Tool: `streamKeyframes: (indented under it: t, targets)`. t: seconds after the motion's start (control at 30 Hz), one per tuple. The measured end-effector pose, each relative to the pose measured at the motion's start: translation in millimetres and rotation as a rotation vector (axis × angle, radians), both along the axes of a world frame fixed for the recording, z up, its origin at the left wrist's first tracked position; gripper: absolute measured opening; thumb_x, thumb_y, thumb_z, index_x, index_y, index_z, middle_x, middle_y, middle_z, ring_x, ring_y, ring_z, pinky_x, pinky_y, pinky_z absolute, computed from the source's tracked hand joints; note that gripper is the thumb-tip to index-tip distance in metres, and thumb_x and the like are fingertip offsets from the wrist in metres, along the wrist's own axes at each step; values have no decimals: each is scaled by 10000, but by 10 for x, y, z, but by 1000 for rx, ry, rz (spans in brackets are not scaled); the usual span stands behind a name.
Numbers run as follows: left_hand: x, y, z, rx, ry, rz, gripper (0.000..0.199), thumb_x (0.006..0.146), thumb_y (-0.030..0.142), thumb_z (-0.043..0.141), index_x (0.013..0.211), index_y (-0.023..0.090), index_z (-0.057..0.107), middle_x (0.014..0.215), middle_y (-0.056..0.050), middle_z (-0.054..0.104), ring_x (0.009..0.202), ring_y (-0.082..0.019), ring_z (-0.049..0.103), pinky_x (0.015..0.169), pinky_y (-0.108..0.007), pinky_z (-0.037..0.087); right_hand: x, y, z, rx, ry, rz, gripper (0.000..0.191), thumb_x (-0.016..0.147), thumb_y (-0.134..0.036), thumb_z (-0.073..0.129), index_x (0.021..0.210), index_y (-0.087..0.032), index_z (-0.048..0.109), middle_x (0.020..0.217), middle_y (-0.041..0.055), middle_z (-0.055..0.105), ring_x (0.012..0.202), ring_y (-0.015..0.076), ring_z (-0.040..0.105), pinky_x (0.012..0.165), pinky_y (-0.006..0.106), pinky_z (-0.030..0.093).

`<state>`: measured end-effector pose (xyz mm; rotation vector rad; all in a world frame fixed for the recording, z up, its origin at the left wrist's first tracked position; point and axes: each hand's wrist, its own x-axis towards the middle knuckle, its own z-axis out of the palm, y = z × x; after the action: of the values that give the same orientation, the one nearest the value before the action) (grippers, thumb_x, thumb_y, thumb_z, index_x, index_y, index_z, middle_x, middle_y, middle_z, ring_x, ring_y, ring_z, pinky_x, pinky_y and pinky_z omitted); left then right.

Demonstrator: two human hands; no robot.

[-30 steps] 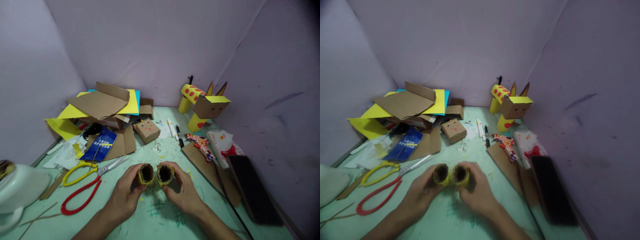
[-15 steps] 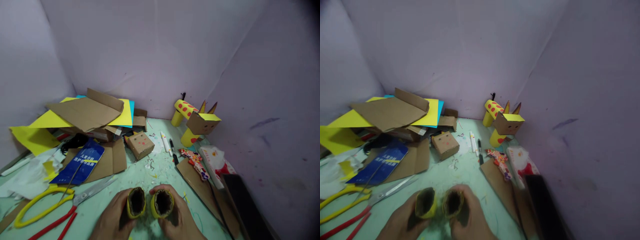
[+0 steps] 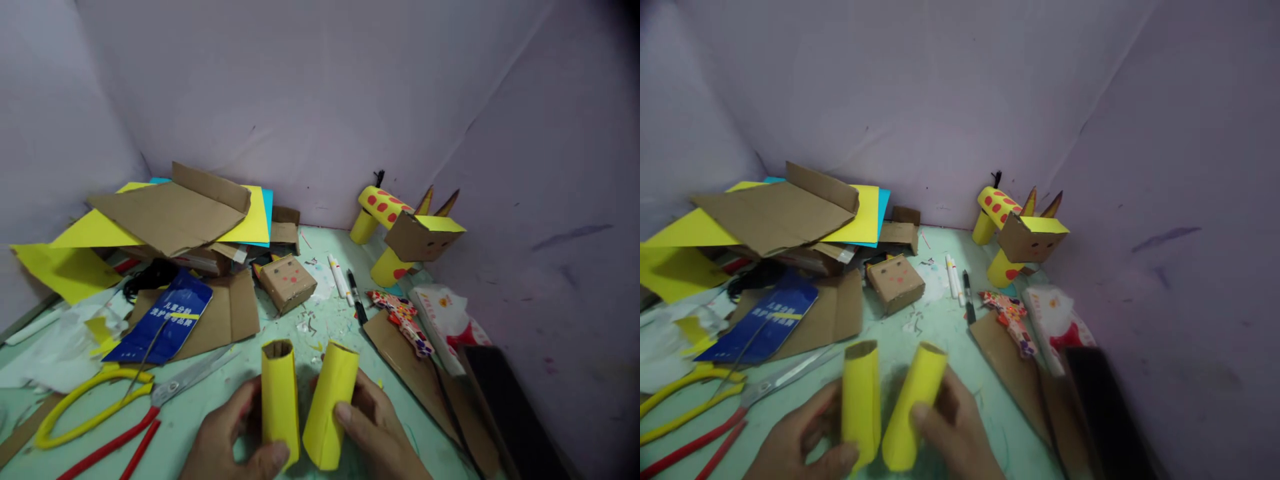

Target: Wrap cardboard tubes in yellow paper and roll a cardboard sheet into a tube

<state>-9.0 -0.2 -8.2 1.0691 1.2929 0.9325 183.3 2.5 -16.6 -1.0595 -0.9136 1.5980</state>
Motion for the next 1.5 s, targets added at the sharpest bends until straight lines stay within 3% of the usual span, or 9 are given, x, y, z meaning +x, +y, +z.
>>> streamKeyframes:
  t: [0.17, 0.53, 0.67, 0.77, 0.87, 0.93, 1.03, 1.2, 1.5]
  targets:
    - [81, -37, 69, -117, -285, -66, 577, 616, 455, 773, 1119, 211, 632, 1123, -86, 683, 1019, -304, 631, 866, -371, 511, -38, 15, 22, 24, 109, 155, 484, 721, -461, 718, 1104, -179, 631, 988, 100, 688, 890, 247, 639, 795, 378, 473]
    - [97, 40, 42, -55, -183, -275, 554, 717, 452, 699, 1176, 167, 577, 1102, -84, 674, 962, -256, 634, 829, -345, 512, -58, 68, -37, -7, 66, 140, 468, 722, -414, 734, 1087, -158, 592, 1026, 109, 688, 890, 243, 658, 804, 390, 486]
    - [110, 55, 74, -21, -101, -272, 555, 720, 491, 675, 1164, 172, 579, 1040, -56, 673, 873, -213, 621, 755, -290, 506, -83, 60, -44, -33, 116, 134, 480, 718, -415, 737, 1086, -150, 578, 1013, 106, 688, 874, 229, 661, 784, 360, 492]
    - [116, 63, 112, -3, -17, -246, 507, 745, 507, 643, 1116, 164, 599, 860, -22, 667, 698, -145, 569, 628, -228, 476, -103, 40, -43, -42, 157, 124, 471, 723, -412, 736, 1079, -143, 585, 1018, 113, 682, 879, 227, 656, 784, 358, 497]
    - [134, 73, 116, 5, 64, -206, 445, 758, 508, 629, 1010, 140, 636, 600, 28, 568, 480, -78, 420, 426, -176, 327, -117, 35, -25, -116, 232, 100, 474, 698, -380, 765, 1062, -133, 592, 1013, 116, 683, 881, 224, 659, 832, 378, 499]
    - [161, 83, 104, -1, 95, -176, 442, 746, 533, 625, 900, 119, 648, 506, 47, 498, 405, -56, 346, 371, -171, 248, -121, 45, -1, -164, 273, 91, 448, 710, -370, 754, 1045, -116, 599, 980, 116, 693, 872, 218, 664, 866, 384, 497]
    - [216, 96, 99, -26, 83, -129, 467, 749, 583, 583, 835, 126, 622, 482, 45, 497, 375, -54, 362, 343, -161, 246, -114, 75, 43, -241, 312, 120, 339, 808, -352, 650, 1010, -83, 614, 901, 123, 707, 810, 206, 679, 841, 379, 523]
    - [267, 114, 118, -102, -18, -119, 457, 772, 590, 540, 918, 159, 577, 488, 25, 564, 342, -58, 402, 310, -140, 250, -94, 126, 110, -376, 371, 204, 299, 949, -297, 430, 999, -69, 619, 815, 106, 715, 674, 158, 691, 668, 282, 576]
    - [275, 105, 126, -136, -99, -87, 402, 743, 554, 601, 844, 166, 563, 490, 23, 588, 332, -49, 439, 298, -118, 283, -101, 131, 155, -432, 393, 180, 279, 962, -282, 430, 1055, -79, 597, 807, 96, 714, 634, 137, 685, 571, 224, 584]
